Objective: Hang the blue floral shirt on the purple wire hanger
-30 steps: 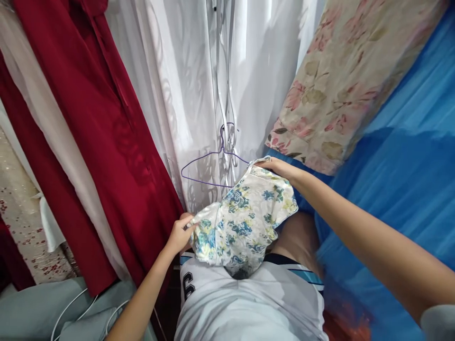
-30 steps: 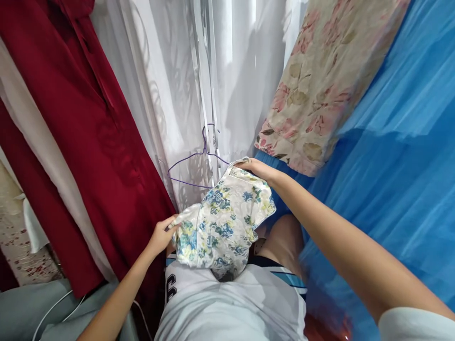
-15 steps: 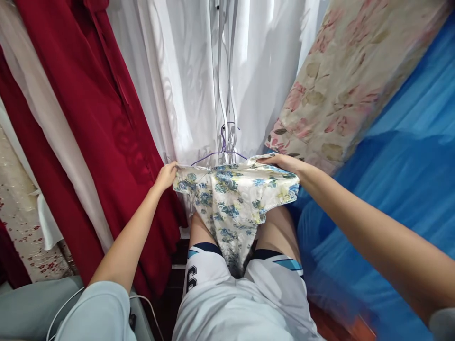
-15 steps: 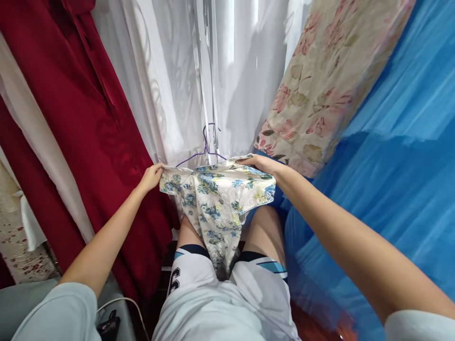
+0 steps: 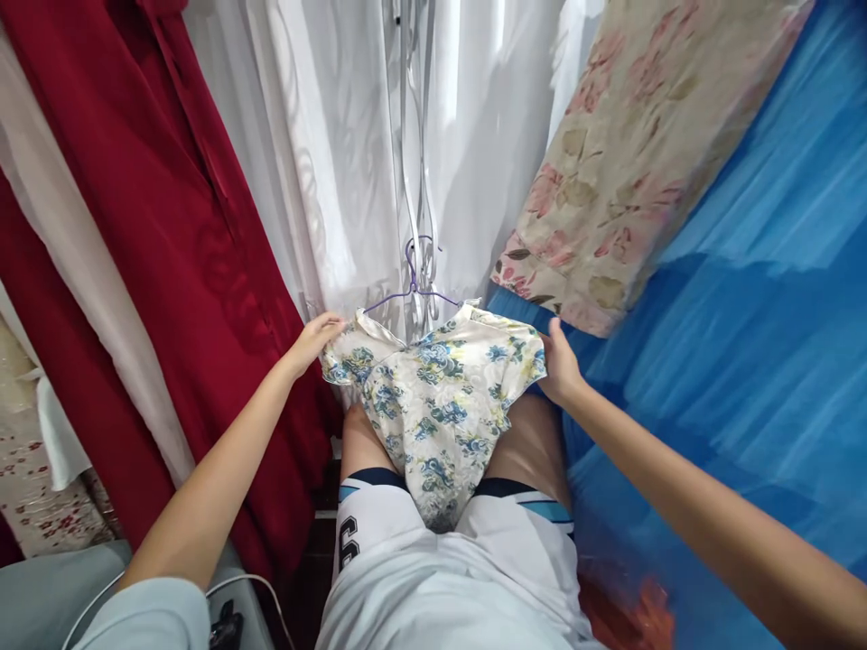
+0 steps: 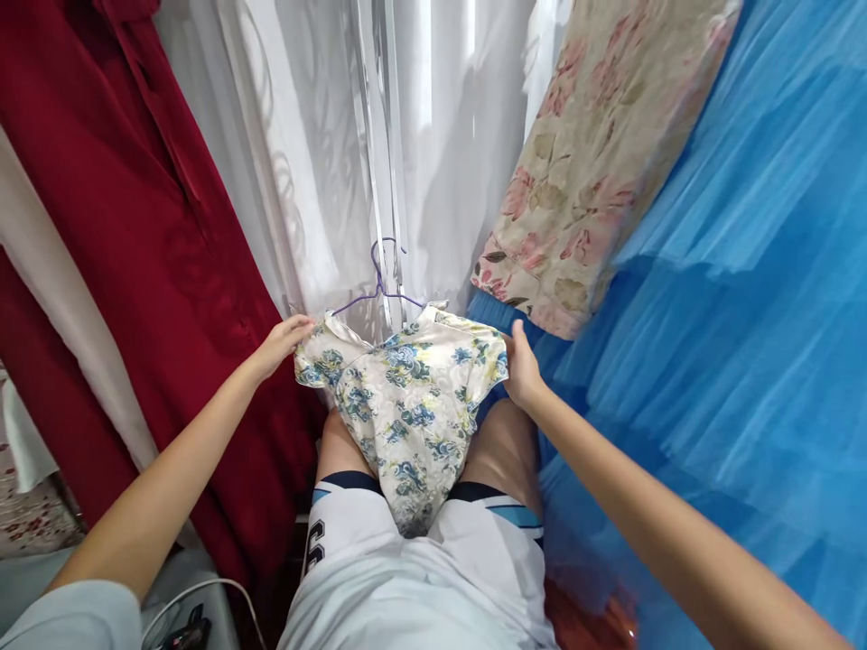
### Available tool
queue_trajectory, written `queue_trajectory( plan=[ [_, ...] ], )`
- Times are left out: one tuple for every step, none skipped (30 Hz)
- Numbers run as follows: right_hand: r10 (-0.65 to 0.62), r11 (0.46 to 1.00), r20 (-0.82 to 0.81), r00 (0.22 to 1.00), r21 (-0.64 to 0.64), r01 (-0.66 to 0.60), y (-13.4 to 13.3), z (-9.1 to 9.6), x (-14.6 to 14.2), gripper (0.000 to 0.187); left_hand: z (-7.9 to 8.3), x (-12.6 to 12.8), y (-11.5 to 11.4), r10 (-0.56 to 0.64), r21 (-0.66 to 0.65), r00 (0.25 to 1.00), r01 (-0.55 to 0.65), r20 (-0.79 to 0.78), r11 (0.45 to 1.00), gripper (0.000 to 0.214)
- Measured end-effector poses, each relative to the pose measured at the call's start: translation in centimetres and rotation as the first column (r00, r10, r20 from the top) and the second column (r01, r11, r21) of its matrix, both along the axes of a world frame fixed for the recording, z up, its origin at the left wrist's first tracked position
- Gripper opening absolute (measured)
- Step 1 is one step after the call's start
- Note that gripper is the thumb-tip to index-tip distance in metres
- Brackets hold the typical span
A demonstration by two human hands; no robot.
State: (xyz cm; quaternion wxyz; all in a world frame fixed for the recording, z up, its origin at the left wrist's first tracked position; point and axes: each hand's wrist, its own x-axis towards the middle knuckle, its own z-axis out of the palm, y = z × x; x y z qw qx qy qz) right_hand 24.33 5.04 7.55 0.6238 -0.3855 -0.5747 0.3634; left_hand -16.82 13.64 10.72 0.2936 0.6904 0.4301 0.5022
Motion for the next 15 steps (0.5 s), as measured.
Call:
queue_trajectory(
  plan=[
    [-0.07, 0.995, 0.013, 0.997, 0.068, 0.069, -0.4, -0.8, 0.3, 0.052, -0.1, 0.0, -0.7, -0.014, 0.076, 1.0, 0.016, -0.022, 0.997, 0.035],
    [-0.152, 0.979, 0.036, 0.988, 0.143, 0.145, -0.8, -1.2, 0.6, 0.048, -0.1, 0.1, -1.2, -0.019, 0.164, 0.999, 0.027, -0.049, 0.986, 0.034],
    [-0.234, 0.952, 0.061, 0.97, 0.217, 0.216, -0.9, -1.3, 0.8, 0.043, 0.1, 0.4, -1.7, -0.013, 0.248, 0.997, 0.033, -0.079, 0.968, 0.033],
    [-0.294, 0.925, 0.081, 0.952, 0.275, 0.262, -0.8, -1.0, 1.0, 0.038, 0.4, 0.8, -2.1, 0.002, 0.317, 0.994, 0.033, -0.11, 0.948, 0.03],
    [-0.331, 0.903, 0.082, 0.94, 0.316, 0.29, -0.5, -0.3, 1.2, 0.034, 0.9, 1.2, -2.4, 0.02, 0.368, 0.99, 0.034, -0.142, 0.929, 0.028],
    [-0.351, 0.886, 0.062, 0.934, 0.344, 0.31, 0.0, 0.8, 1.2, 0.032, 1.3, 1.5, -2.6, 0.043, 0.404, 0.984, 0.031, -0.175, 0.914, 0.027],
    [-0.358, 0.874, 0.034, 0.933, 0.363, 0.322, 0.5, 2.0, 1.0, 0.03, 1.7, 1.8, -2.7, 0.073, 0.429, 0.976, 0.023, -0.205, 0.903, 0.025],
    [-0.355, 0.866, 0.004, 0.935, 0.377, 0.327, 1.1, 3.4, 0.6, 0.029, 2.0, 2.1, -2.7, 0.111, 0.443, 0.966, 0.005, -0.234, 0.896, 0.022],
    [-0.343, 0.864, -0.018, 0.939, 0.385, 0.323, 1.4, 4.8, 0.0, 0.028, 2.1, 2.3, -2.5, 0.154, 0.45, 0.955, -0.025, -0.253, 0.893, 0.019],
    [-0.328, 0.866, -0.027, 0.944, 0.391, 0.312, 1.5, 6.0, -0.9, 0.028, 2.0, 2.5, -2.3, 0.192, 0.447, 0.948, -0.06, -0.255, 0.892, 0.015],
    [-0.316, 0.868, -0.019, 0.949, 0.397, 0.297, 1.2, 6.9, -2.1, 0.03, 1.8, 2.6, -2.0, 0.215, 0.431, 0.949, -0.099, -0.229, 0.897, 0.012],
    [-0.305, 0.87, 0.013, 0.952, 0.409, 0.274, 0.4, 7.5, -3.3, 0.032, 1.4, 2.7, -1.7, 0.219, 0.394, 0.964, -0.145, -0.151, 0.908, 0.01],
    [-0.294, 0.873, 0.078, 0.953, 0.428, 0.234, -0.9, 7.7, -4.7, 0.034, 0.9, 2.9, -1.3, 0.212, 0.338, 0.977, -0.189, -0.032, 0.922, 0.01],
    [-0.276, 0.876, 0.178, 0.944, 0.451, 0.171, -2.5, 7.7, -6.0, 0.036, 0.3, 3.0, -1.0, 0.202, 0.274, 0.973, -0.224, 0.109, 0.935, 0.011],
    [-0.227, 0.882, 0.303, 0.926, 0.466, 0.064, -4.4, 7.4, -7.1, 0.036, -0.4, 3.2, -0.7, 0.192, 0.211, 0.95, -0.246, 0.247, 0.946, 0.011]
  ],
)
